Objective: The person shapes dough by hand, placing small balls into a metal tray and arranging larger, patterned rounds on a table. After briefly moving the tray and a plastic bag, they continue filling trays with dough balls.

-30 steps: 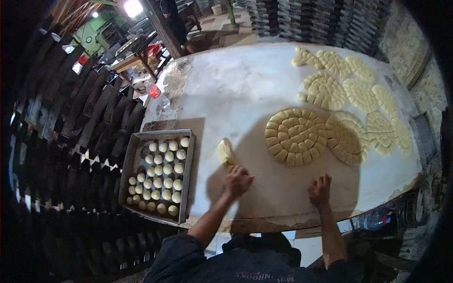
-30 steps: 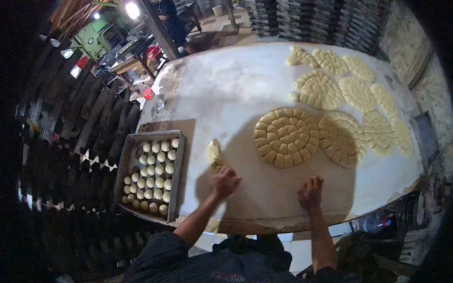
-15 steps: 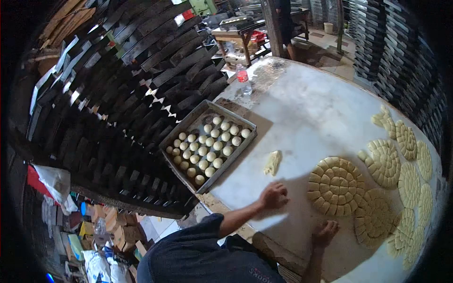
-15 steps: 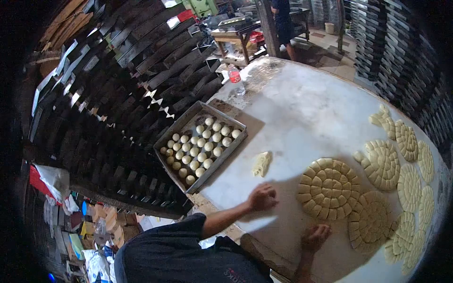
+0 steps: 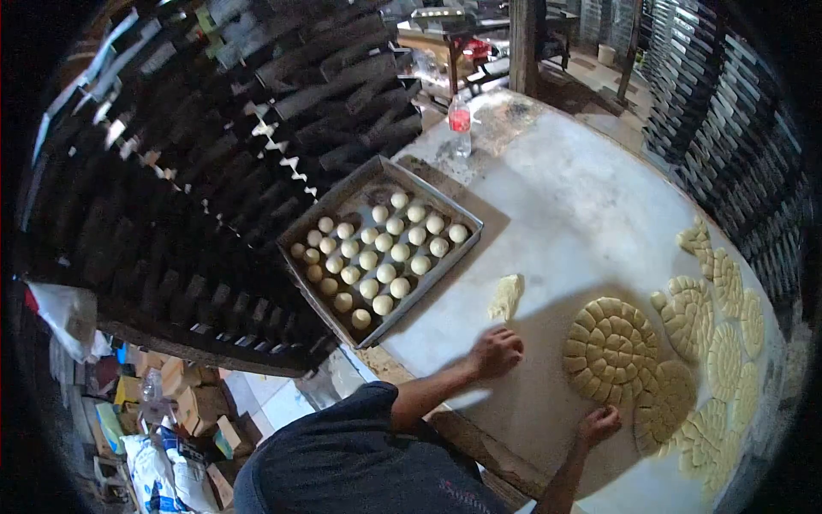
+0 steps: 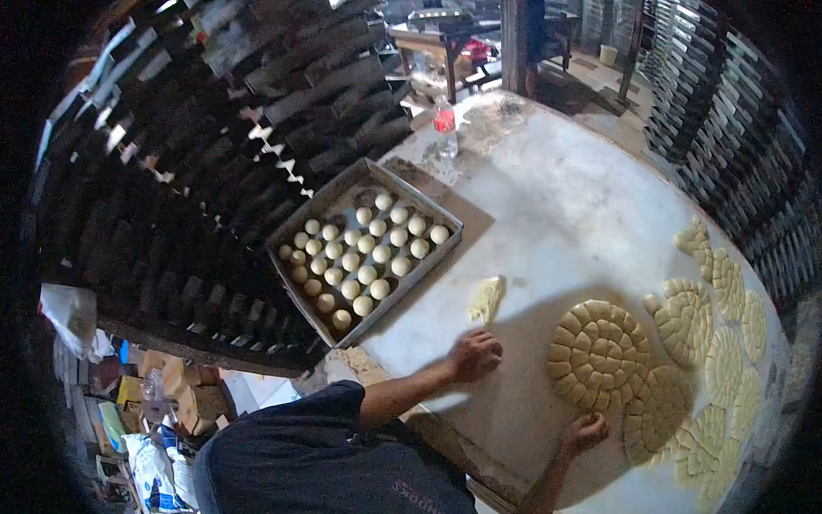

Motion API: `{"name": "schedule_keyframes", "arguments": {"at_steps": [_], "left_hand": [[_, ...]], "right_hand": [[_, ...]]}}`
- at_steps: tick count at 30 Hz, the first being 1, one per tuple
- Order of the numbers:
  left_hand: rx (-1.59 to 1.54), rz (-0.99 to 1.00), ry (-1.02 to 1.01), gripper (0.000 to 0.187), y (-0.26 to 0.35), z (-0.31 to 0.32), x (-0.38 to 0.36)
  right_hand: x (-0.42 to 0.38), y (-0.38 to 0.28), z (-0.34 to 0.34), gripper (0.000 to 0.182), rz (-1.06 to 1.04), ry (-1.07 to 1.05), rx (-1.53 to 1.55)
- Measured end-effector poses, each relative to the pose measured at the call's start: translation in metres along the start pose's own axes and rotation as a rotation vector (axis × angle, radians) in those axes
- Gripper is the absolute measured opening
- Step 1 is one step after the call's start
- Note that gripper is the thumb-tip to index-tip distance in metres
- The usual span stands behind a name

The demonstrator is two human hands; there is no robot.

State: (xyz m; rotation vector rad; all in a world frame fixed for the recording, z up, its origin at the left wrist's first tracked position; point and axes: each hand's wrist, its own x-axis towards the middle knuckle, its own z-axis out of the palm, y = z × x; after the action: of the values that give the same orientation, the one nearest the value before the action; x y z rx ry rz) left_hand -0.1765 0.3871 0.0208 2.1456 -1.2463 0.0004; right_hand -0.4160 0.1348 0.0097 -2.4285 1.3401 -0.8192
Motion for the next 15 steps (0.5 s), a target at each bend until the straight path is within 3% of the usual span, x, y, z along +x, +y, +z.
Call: {"name": "schedule_keyframes", "arguments": {"at_steps": [1, 2, 3, 5, 6, 7, 8, 9, 10, 11, 12, 13, 14, 15], "left_hand": [[-0.113, -0.101, -0.042, 0.028, 0.009, 0.014, -0.011], [-0.088, 0.020, -0.097, 0.033, 0.012, 0.025, -0.031], [-0.058, 0.143, -0.145, 0.037, 0.009, 0.038, -0.057], [0.026, 0.348, -0.041, 0.046, -0.005, 0.045, -0.115], [0.011, 0.350, -0.039, 0.046, -0.012, 0.014, -0.125], [-0.146, 0.145, -0.259, 0.043, -0.009, -0.039, -0.129], [-0.306, -0.066, -0.488, 0.040, -0.009, -0.092, -0.133], [-0.364, -0.116, -0.428, 0.040, -0.025, -0.133, -0.126], [-0.415, -0.166, -0.359, 0.039, -0.049, -0.175, -0.111], [-0.365, -0.063, 0.064, 0.034, -0.074, -0.220, -0.097], [-0.395, -0.296, 0.039, 0.028, -0.109, -0.262, -0.082], [-0.421, -0.528, 0.012, 0.022, -0.146, -0.301, -0.070], [-0.148, -0.173, 0.313, 0.025, -0.198, -0.324, -0.067], [0.023, -0.377, 0.426, 0.027, -0.222, -0.348, -0.060]], "right_hand": [[-0.012, -0.004, 0.000, 0.023, 0.008, -0.151, 0.074], [-0.021, -0.006, -0.005, 0.022, 0.020, -0.302, 0.149], [-0.030, -0.002, -0.013, 0.022, 0.015, -0.298, 0.121], [-0.065, 0.009, -0.031, 0.024, -0.731, -0.037, -0.011], [-0.068, 0.032, -0.043, 0.028, -0.405, -0.289, -0.009], [-0.058, 0.053, -0.054, 0.032, -0.063, -0.528, -0.004], [-0.039, 0.042, -0.076, 0.031, 0.130, -0.724, -0.106], [-0.021, 0.024, -0.097, 0.030, 0.325, -0.916, -0.213], [-0.019, 0.018, -0.095, 0.030, 0.331, -0.916, -0.229], [-0.021, 0.014, -0.082, 0.031, 0.546, -0.773, 0.091], [-0.023, 0.006, -0.068, 0.035, 0.741, -0.608, 0.416], [-0.035, -0.013, -0.061, 0.035, 0.736, -0.605, 0.413], [-0.051, -0.039, -0.044, 0.038, 0.460, -0.673, 0.396], [-0.010, -0.154, 0.007, 0.040, 0.189, -0.731, 0.370]]}}
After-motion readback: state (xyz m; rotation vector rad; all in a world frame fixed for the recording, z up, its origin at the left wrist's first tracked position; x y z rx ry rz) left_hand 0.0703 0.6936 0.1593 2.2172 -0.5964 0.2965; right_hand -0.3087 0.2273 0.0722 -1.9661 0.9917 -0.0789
